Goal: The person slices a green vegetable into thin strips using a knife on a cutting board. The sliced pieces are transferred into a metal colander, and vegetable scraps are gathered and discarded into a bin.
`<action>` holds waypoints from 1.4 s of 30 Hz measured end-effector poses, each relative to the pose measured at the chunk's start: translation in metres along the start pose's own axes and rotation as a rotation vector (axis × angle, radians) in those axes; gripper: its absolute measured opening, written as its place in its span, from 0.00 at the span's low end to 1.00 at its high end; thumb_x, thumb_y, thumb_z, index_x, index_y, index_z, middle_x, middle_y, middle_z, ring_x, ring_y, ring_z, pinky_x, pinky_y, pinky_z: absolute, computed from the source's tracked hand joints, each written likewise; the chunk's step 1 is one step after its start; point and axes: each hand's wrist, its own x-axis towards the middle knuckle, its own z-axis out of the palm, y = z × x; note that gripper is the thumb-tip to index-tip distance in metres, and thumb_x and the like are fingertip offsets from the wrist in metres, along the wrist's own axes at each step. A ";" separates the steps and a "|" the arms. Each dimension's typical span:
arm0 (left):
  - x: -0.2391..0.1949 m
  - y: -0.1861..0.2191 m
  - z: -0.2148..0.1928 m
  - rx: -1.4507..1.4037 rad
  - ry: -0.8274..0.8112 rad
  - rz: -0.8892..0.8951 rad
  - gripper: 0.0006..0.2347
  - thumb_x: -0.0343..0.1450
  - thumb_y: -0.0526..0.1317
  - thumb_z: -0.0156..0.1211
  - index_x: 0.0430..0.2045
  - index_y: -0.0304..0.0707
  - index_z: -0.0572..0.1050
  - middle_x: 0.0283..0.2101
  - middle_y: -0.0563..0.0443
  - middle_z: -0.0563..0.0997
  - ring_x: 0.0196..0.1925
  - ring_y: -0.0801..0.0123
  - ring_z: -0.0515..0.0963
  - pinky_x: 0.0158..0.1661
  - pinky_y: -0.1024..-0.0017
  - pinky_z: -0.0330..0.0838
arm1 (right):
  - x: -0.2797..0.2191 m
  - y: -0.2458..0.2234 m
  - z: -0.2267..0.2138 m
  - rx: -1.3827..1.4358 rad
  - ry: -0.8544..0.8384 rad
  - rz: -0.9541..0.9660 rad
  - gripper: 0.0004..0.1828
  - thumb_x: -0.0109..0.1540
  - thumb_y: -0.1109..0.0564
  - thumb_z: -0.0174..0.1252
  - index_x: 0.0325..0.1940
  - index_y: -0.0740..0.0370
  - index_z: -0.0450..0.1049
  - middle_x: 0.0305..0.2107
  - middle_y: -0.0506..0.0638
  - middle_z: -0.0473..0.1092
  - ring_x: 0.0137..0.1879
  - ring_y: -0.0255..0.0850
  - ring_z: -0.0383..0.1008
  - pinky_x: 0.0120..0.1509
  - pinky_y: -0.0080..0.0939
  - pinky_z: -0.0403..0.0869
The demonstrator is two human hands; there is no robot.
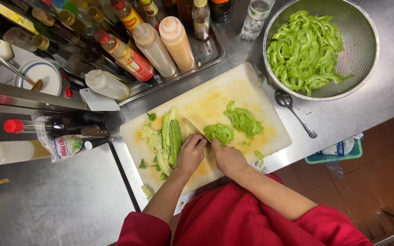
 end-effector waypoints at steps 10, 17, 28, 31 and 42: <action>0.037 0.025 -0.044 -0.260 0.189 -0.269 0.02 0.71 0.31 0.66 0.34 0.31 0.82 0.37 0.53 0.76 0.34 0.65 0.82 0.34 0.74 0.83 | -0.054 -0.004 -0.074 0.116 0.158 0.046 0.06 0.65 0.59 0.46 0.46 0.61 0.63 0.27 0.67 0.75 0.38 0.68 0.80 0.43 0.67 0.78; 0.074 0.046 -0.071 -0.117 0.218 -0.375 0.10 0.76 0.38 0.57 0.47 0.38 0.82 0.45 0.49 0.80 0.55 0.56 0.79 0.57 0.59 0.73 | -0.074 0.031 -0.059 -0.024 0.330 0.090 0.10 0.64 0.52 0.52 0.47 0.56 0.66 0.25 0.60 0.75 0.36 0.60 0.81 0.43 0.60 0.78; 0.102 0.102 -0.070 -0.028 -0.823 0.110 0.37 0.75 0.67 0.27 0.71 0.41 0.60 0.75 0.37 0.60 0.79 0.47 0.52 0.75 0.45 0.37 | -0.122 0.057 -0.046 0.053 0.441 0.165 0.24 0.59 0.45 0.61 0.53 0.51 0.59 0.30 0.55 0.77 0.41 0.55 0.82 0.46 0.59 0.79; 0.108 0.084 -0.061 -0.015 -0.783 0.026 0.37 0.75 0.67 0.32 0.72 0.37 0.59 0.76 0.34 0.56 0.79 0.45 0.52 0.74 0.44 0.39 | -0.147 0.065 -0.068 0.080 0.390 0.205 0.25 0.60 0.46 0.62 0.55 0.52 0.60 0.34 0.57 0.79 0.45 0.56 0.82 0.48 0.58 0.79; 0.034 0.049 -0.017 0.061 -0.263 -0.528 0.28 0.69 0.53 0.67 0.58 0.34 0.72 0.51 0.38 0.75 0.55 0.47 0.74 0.52 0.54 0.71 | -0.201 0.137 -0.046 0.799 0.149 0.568 0.16 0.68 0.42 0.51 0.39 0.55 0.71 0.21 0.53 0.77 0.23 0.42 0.72 0.34 0.40 0.71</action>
